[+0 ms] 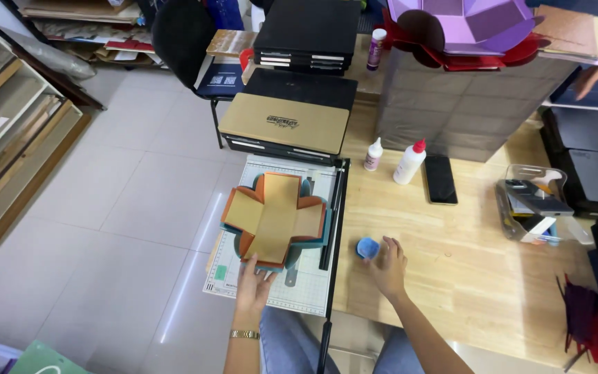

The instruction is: The person assembles a purple flower-shaped paper craft by applying glue to small patterned squares and attaching them to the petals. They then handle a stack of colored paper squares and place them on the table, and briefly open a glue bottle.

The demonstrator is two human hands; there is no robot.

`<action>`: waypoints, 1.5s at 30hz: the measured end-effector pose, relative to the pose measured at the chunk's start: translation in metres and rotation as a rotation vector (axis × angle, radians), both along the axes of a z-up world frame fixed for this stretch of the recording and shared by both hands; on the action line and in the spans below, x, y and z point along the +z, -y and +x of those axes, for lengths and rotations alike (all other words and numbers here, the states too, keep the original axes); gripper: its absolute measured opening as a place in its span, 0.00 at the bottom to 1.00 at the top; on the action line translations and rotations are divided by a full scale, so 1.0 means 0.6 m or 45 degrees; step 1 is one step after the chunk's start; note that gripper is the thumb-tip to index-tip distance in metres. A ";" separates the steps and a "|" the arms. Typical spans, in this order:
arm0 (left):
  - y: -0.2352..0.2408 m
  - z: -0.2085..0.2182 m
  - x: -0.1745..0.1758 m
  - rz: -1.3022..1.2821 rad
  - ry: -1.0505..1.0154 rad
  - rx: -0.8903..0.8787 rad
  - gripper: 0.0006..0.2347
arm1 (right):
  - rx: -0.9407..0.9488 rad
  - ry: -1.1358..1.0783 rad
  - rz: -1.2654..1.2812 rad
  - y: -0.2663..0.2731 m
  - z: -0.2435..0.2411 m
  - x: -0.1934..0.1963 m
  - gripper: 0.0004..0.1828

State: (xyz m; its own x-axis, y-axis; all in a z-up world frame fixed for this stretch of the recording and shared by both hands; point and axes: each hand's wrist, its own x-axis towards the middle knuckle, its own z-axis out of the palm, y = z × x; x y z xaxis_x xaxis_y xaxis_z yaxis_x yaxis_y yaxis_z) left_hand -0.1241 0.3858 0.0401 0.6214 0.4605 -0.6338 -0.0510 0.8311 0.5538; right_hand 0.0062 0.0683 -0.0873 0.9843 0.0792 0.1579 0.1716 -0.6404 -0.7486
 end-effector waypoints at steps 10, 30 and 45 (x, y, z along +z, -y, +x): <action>0.009 -0.065 0.056 0.239 -0.260 0.154 0.24 | 0.017 -0.184 0.472 -0.028 0.026 0.036 0.39; 0.070 -0.127 -0.047 0.615 -0.378 -0.098 0.08 | 0.147 0.417 -0.547 0.000 -0.041 0.058 0.32; 0.157 -0.137 -0.105 0.895 -0.237 -0.357 0.08 | -0.644 -0.092 -0.694 0.307 -0.059 0.043 0.45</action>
State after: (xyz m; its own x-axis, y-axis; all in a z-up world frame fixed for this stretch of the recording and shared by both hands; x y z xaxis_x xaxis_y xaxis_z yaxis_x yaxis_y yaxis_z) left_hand -0.2066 0.2916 -0.0227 0.6859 0.6344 -0.3565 0.2546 0.2498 0.9342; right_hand -0.0291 -0.1160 -0.0617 0.9277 -0.3375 0.1594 -0.2799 -0.9117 -0.3008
